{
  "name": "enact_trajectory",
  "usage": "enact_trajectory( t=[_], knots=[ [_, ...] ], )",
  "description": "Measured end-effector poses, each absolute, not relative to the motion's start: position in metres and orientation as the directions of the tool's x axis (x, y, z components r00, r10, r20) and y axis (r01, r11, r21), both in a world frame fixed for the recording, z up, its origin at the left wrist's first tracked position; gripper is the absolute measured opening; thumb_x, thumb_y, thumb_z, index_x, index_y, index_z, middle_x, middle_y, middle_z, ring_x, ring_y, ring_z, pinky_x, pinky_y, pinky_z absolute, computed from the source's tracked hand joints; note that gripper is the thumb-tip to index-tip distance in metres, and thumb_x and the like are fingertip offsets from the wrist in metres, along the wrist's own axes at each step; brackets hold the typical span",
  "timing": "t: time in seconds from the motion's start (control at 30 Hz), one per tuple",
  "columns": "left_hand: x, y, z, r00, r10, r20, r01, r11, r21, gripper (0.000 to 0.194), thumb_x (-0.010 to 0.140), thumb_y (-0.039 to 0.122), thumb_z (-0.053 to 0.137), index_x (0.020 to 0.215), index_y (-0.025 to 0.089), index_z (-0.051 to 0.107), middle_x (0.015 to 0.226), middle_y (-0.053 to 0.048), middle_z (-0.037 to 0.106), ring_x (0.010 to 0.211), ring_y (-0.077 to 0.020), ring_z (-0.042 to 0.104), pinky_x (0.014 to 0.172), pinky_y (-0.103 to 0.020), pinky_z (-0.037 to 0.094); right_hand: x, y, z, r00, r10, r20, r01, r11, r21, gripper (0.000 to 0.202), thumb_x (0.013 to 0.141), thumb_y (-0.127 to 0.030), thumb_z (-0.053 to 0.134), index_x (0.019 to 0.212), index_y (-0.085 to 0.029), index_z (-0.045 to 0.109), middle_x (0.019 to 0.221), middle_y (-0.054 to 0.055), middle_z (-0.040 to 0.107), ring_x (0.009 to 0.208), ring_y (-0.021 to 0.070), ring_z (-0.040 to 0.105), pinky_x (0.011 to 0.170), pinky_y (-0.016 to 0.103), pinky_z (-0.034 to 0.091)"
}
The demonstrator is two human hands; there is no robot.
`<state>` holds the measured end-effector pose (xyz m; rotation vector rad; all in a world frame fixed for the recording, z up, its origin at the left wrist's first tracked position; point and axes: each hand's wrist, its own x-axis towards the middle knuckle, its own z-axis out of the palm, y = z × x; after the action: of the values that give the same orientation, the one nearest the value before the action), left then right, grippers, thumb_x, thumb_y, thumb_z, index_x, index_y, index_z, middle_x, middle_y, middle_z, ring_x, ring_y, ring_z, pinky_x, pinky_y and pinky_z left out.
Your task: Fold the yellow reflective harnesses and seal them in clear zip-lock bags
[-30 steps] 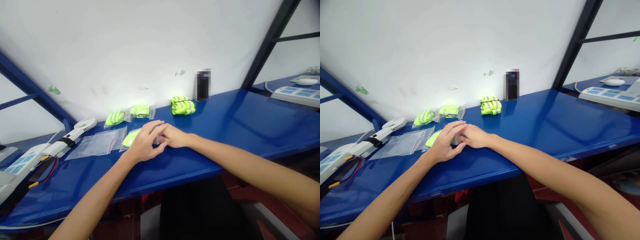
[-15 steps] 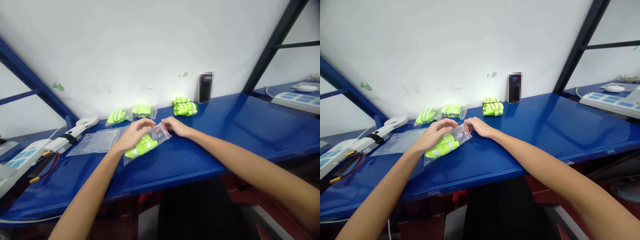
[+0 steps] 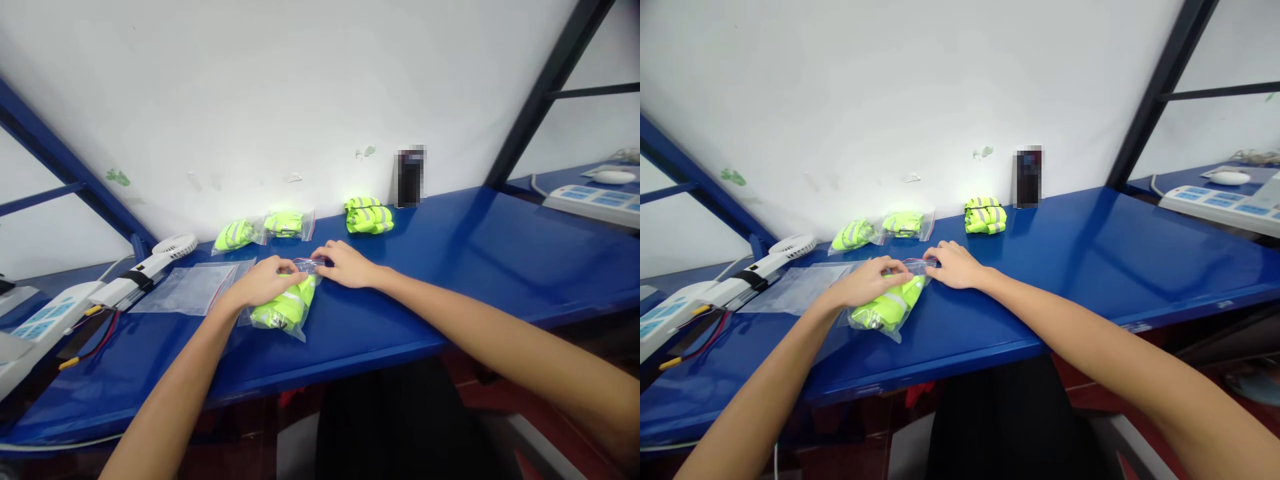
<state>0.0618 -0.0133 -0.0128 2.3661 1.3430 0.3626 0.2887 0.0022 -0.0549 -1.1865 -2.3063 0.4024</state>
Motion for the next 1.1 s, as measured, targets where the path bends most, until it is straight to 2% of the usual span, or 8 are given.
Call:
enact_trajectory(
  t=[0.1,0.23,0.33,0.47,0.67,0.83,1.0,1.1],
  knots=[
    [0.052,-0.004,-0.018,0.438,0.899,0.015,0.744,-0.372,0.556,0.049,0.085,0.060,0.047,0.086,0.020,0.075,0.073,-0.006,0.068,0.063,-0.0210,0.060,0.055,-0.029,0.042,0.288,0.009,-0.056,-0.489,0.852,0.186,0.674,0.504,-0.540,0.027,0.084,-0.030,0.063,0.107,-0.018,0.072,0.081,0.005,0.065,0.074,0.0178,0.058,0.069,0.028,0.042],
    [0.046,0.006,-0.030,0.218,0.936,0.276,0.875,-0.313,0.371,0.047,0.078,0.058,0.058,0.097,0.017,0.073,0.078,-0.009,0.068,0.070,-0.0242,0.062,0.062,-0.030,0.043,0.291,0.013,-0.053,-0.466,0.865,0.185,0.655,0.477,-0.586,0.019,0.077,-0.025,0.069,0.093,-0.016,0.071,0.081,0.003,0.065,0.070,0.0146,0.058,0.063,0.024,0.040],
    [0.052,0.005,-0.036,0.271,0.930,0.248,0.884,-0.343,0.319,0.042,0.079,0.057,0.057,0.094,0.019,0.071,0.088,-0.010,0.069,0.081,-0.0264,0.064,0.070,-0.033,0.045,0.294,0.012,-0.051,-0.494,0.831,0.255,0.633,0.545,-0.549,0.010,0.077,-0.019,0.066,0.086,-0.016,0.068,0.087,0.005,0.065,0.078,0.0155,0.058,0.068,0.024,0.041],
    [0.063,0.000,-0.040,0.328,0.920,0.216,0.822,-0.391,0.415,0.029,0.081,0.048,0.057,0.090,0.021,0.062,0.083,-0.004,0.069,0.073,-0.0216,0.061,0.068,-0.031,0.043,0.298,0.013,-0.049,-0.472,0.830,0.297,0.604,0.550,-0.576,0.010,0.074,-0.010,0.059,0.082,-0.015,0.062,0.080,0.003,0.065,0.072,0.0143,0.057,0.066,0.024,0.040],
    [0.081,-0.006,-0.047,0.376,0.886,0.272,0.656,-0.462,0.596,0.020,0.077,0.033,0.060,0.088,0.021,0.050,0.078,0.002,0.063,0.064,-0.0149,0.055,0.066,-0.027,0.043,0.302,0.013,-0.045,-0.454,0.826,0.333,0.606,0.561,-0.564,0.022,0.072,-0.011,0.056,0.092,-0.015,0.065,0.077,0.002,0.064,0.069,0.0148,0.056,0.066,0.026,0.040],
    [0.086,-0.007,-0.052,0.396,0.870,0.292,0.635,-0.490,0.597,0.024,0.076,0.034,0.063,0.091,0.020,0.052,0.076,0.003,0.060,0.066,-0.0144,0.053,0.066,-0.026,0.043,0.293,0.003,-0.034,-0.457,0.775,0.436,0.604,0.631,-0.488,0.022,0.080,-0.024,0.059,0.097,-0.017,0.070,0.093,0.006,0.069,0.095,0.0232,0.057,0.086,0.035,0.041],
    [0.086,-0.007,-0.053,0.370,0.870,0.326,0.625,-0.493,0.606,0.029,0.076,0.036,0.065,0.097,0.020,0.053,0.081,0.001,0.063,0.066,-0.0143,0.055,0.065,-0.026,0.042,0.278,0.002,-0.039,-0.397,0.824,0.404,0.446,0.558,-0.700,0.035,0.080,-0.022,0.062,0.113,-0.013,0.066,0.098,0.008,0.069,0.080,0.0161,0.062,0.077,0.029,0.047],
    [0.082,-0.006,-0.053,0.343,0.887,0.309,0.636,-0.461,0.618,0.031,0.079,0.036,0.061,0.106,0.020,0.054,0.069,0.004,0.059,0.058,-0.0137,0.052,0.060,-0.025,0.040,0.278,0.007,-0.046,-0.387,0.873,0.298,0.477,0.466,-0.745,0.028,0.080,-0.021,0.062,0.106,-0.013,0.070,0.090,0.007,0.071,0.077,0.0159,0.063,0.074,0.027,0.047]
  ],
)
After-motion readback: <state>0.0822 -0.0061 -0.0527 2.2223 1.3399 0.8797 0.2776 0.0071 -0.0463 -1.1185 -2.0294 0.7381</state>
